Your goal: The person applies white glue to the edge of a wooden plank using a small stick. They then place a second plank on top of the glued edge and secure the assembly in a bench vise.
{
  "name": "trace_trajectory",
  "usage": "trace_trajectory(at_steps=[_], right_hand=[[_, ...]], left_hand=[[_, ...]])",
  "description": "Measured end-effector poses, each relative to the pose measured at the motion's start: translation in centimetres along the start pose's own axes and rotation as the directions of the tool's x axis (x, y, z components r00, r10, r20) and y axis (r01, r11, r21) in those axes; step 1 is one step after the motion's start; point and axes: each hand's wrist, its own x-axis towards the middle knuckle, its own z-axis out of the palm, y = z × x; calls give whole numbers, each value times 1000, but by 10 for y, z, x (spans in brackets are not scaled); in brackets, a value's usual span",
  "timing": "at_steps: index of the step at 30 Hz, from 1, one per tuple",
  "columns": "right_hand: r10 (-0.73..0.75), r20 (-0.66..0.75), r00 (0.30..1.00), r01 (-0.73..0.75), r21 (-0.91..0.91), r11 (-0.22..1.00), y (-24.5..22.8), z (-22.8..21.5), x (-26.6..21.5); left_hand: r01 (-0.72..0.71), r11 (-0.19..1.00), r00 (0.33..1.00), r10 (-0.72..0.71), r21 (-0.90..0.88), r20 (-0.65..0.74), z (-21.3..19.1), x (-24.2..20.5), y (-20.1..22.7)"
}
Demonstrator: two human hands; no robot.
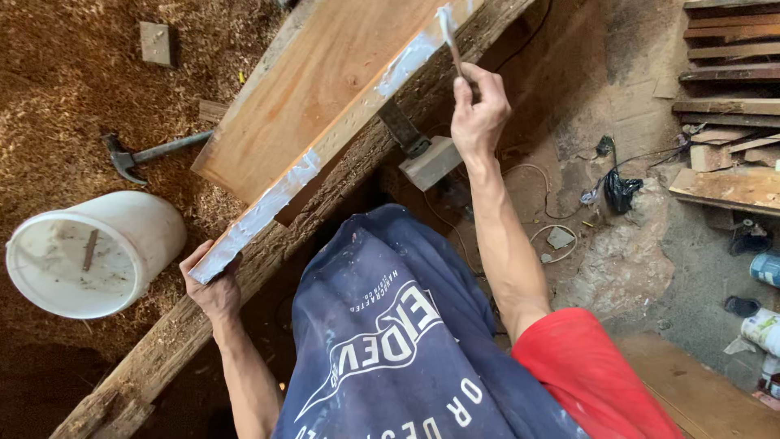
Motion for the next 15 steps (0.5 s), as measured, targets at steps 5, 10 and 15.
trace_trajectory(at_steps=[5, 10, 15], right_hand=[[-12, -45, 999, 10, -43, 999, 34, 3, 12], [-111, -6, 994, 111, -40, 993, 33, -3, 19], [-118, -7, 993, 118, -55, 992, 45, -8, 39]], left_hand=[[-83, 989, 996, 84, 124, -4, 3, -10, -6], [-97, 982, 994, 103, 160, -34, 8, -18, -3], [-77, 976, 995, 88, 204, -47, 11, -20, 5]])
